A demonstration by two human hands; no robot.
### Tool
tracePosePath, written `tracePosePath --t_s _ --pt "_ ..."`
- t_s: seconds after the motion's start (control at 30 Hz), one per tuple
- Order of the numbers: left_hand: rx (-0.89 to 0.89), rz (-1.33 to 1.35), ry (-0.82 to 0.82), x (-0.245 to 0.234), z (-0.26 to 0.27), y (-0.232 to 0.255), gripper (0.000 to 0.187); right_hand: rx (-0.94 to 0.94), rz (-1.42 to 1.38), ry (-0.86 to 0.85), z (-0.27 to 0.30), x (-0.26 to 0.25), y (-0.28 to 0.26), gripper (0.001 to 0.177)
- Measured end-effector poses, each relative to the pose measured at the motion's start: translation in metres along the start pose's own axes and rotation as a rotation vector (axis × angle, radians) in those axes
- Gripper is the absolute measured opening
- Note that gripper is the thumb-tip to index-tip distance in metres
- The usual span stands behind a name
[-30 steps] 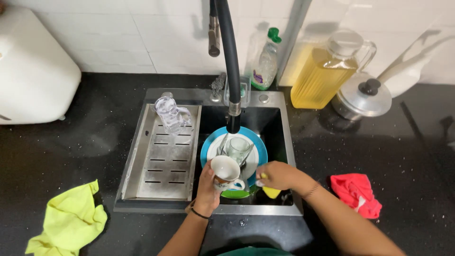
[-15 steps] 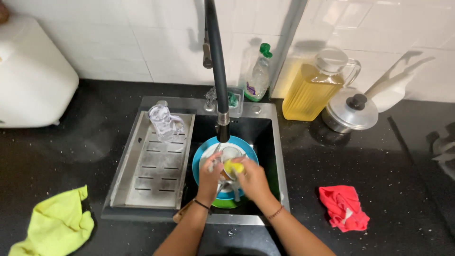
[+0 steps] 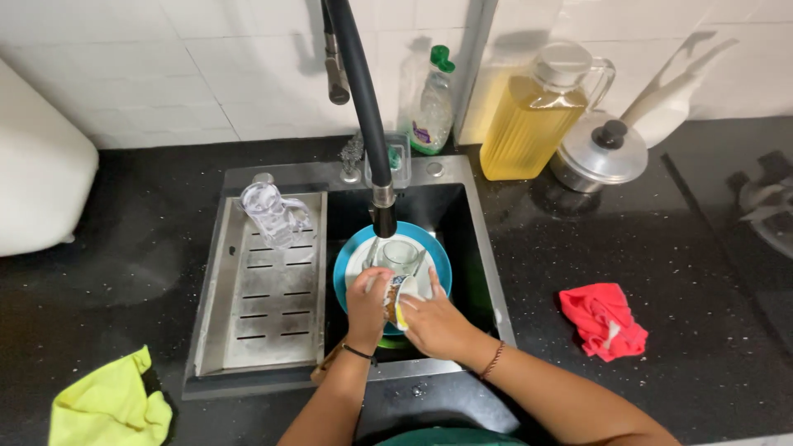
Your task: The recorder is washing various dishes, glasses, and utensils in a kitchen sink.
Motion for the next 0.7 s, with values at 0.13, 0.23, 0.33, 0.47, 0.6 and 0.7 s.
tracePosePath --t_s 0.13,0.23,0.33,0.47,0.6,0.7 --pt "-0.166 0.241 -0.022 0.003 -0.001 -0.003 0.018 0.245 -0.106 -0.151 -0.006 0.007 -0.016 0.034" --pt "-0.009 0.177 -0.060 0.002 -0.004 0.001 0.021 0.465 -0.808 0.360 -0.004 0.020 -0.012 0.060" --pt "-0.196 0.222 -0.040 -0.001 -0.002 -0.008 0.019 0.218 -0.371 0.295 0.002 0.025 -0.007 0.051" --pt "-0.289 0.186 -0.097 0.009 0.009 0.001 0.028 0.241 -0.204 0.099 0.001 0.016 0.005 0.044" --pt "0.336 -0.128 -0.186 0.026 0.043 0.034 0.040 0.612 -1.124 0.667 0.005 0.044 0.015 0.049" --pt "0.192 0.042 -0.270 0.013 0.025 0.014 0.033 0.516 -0.794 0.606 0.007 0.037 -0.003 0.041"
Point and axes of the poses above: each hand's wrist, its own z-axis away from the middle knuckle, its own x-axis out of the palm, y = z × x, the point moved 1 cm from there along -z, towards the middle knuckle, and after that the axes turned 12 degrees about -x, right-handed, at the moved point
